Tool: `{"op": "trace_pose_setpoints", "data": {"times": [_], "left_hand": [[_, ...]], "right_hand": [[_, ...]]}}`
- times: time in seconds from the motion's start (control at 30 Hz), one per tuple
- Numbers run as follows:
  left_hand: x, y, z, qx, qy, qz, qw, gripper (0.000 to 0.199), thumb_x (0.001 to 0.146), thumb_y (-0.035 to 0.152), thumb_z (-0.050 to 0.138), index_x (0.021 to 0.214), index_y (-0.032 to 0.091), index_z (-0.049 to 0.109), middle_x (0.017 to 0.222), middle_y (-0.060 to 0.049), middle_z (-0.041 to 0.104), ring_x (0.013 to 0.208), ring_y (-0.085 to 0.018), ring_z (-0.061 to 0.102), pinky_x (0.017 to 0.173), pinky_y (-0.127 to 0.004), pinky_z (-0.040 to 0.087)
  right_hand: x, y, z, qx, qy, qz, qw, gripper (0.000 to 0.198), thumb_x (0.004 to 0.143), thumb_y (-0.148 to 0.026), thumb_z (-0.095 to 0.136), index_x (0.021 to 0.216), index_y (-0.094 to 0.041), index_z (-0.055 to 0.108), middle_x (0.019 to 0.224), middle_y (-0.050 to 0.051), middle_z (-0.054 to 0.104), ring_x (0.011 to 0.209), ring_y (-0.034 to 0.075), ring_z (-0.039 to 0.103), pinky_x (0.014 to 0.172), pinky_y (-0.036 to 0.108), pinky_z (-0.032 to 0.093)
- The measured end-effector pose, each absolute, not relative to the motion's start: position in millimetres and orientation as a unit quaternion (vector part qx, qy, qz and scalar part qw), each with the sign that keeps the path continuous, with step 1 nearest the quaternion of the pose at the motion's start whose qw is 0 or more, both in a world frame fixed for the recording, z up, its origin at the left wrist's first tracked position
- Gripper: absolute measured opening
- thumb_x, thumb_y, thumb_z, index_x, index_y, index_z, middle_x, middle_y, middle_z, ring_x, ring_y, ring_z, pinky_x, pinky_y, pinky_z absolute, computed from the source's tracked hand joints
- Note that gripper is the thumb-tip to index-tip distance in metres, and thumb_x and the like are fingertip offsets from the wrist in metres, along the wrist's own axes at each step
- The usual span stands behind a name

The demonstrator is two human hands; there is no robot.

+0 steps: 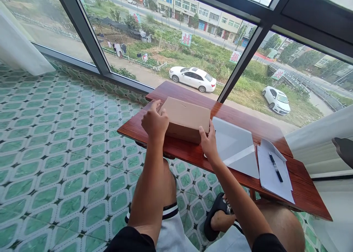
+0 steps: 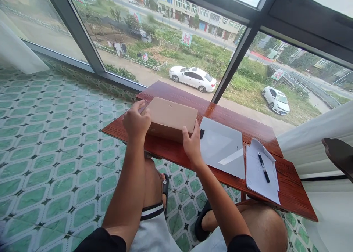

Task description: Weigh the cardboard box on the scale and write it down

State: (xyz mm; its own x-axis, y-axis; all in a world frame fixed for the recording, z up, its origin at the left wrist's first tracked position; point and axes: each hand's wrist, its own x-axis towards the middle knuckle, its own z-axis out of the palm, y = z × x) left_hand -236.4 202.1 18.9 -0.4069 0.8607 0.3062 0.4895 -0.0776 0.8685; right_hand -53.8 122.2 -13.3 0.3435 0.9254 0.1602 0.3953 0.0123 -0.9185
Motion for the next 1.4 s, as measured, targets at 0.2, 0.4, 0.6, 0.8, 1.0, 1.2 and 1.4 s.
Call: {"op": "trace_pose_setpoints", "data": {"times": [0.2, 0.4, 0.6, 0.8, 1.0, 1.2, 1.4], "left_hand": [[-217, 183, 38, 0.573, 0.570, 0.586, 0.056, 0.038, 0.083, 0.015, 0.048, 0.115, 0.020, 0.067, 0.119, -0.009, 0.068, 0.123, -0.026, 0.054, 0.111, -0.043, 0.036], [-186, 158, 51, 0.664, 0.480, 0.574, 0.001, 0.033, 0.085, 0.014, 0.043, 0.104, 0.022, 0.069, 0.102, -0.004, 0.071, 0.105, -0.025, 0.057, 0.099, -0.042, 0.040], [-140, 130, 47, 0.770, 0.381, 0.512, -0.012, 0.035, 0.082, 0.010, 0.044, 0.105, 0.023, 0.067, 0.096, -0.004, 0.072, 0.095, -0.023, 0.059, 0.085, -0.039, 0.039], [-92, 101, 27, 0.848, 0.264, 0.459, -0.012, 0.030, 0.079, 0.006, 0.044, 0.096, 0.021, 0.063, 0.087, -0.003, 0.068, 0.085, -0.021, 0.055, 0.078, -0.038, 0.037], [-59, 77, 2, 0.893, 0.186, 0.408, -0.025, 0.021, 0.081, 0.006, 0.042, 0.082, 0.020, 0.057, 0.078, -0.004, 0.062, 0.078, -0.020, 0.052, 0.072, -0.037, 0.037], [-42, 61, -24, 0.939, 0.130, 0.318, -0.032, 0.018, 0.081, 0.009, 0.043, 0.083, 0.020, 0.057, 0.076, -0.004, 0.059, 0.079, -0.020, 0.052, 0.073, -0.036, 0.038], [-28, 48, -39, 0.963, 0.090, 0.249, -0.055, 0.012, 0.080, 0.012, 0.046, 0.082, 0.019, 0.055, 0.078, -0.004, 0.057, 0.077, -0.020, 0.049, 0.070, -0.036, 0.037]], "right_hand": [[-40, 119, -14, -0.636, -0.510, 0.268, 0.513, 0.077, 0.096, -0.056, 0.041, 0.157, -0.013, 0.022, 0.162, 0.010, 0.021, 0.150, 0.023, 0.024, 0.124, 0.044, 0.022], [-12, 102, -1, -0.611, -0.567, 0.147, 0.532, 0.045, 0.102, -0.040, 0.033, 0.139, -0.019, 0.048, 0.145, 0.008, 0.049, 0.137, 0.018, 0.043, 0.119, 0.039, 0.032], [12, 84, 11, -0.614, -0.562, 0.131, 0.539, 0.033, 0.097, -0.029, 0.040, 0.126, -0.020, 0.055, 0.118, 0.009, 0.063, 0.111, 0.020, 0.059, 0.098, 0.037, 0.047], [39, 62, 4, -0.622, -0.559, 0.163, 0.524, 0.026, 0.089, -0.015, 0.032, 0.093, -0.020, 0.057, 0.088, 0.003, 0.063, 0.086, 0.017, 0.059, 0.081, 0.030, 0.045], [82, 40, 0, -0.657, -0.563, 0.228, 0.446, 0.019, 0.083, -0.016, 0.039, 0.077, -0.020, 0.056, 0.074, -0.001, 0.059, 0.070, 0.015, 0.052, 0.066, 0.028, 0.037], [120, 30, -11, -0.631, -0.589, 0.264, 0.430, 0.026, 0.083, -0.013, 0.035, 0.085, -0.019, 0.060, 0.073, -0.001, 0.059, 0.069, 0.014, 0.054, 0.070, 0.027, 0.040], [139, 21, -19, -0.608, -0.622, 0.285, 0.402, 0.028, 0.087, -0.014, 0.035, 0.088, -0.020, 0.063, 0.074, -0.002, 0.060, 0.070, 0.013, 0.055, 0.072, 0.028, 0.040]]}}
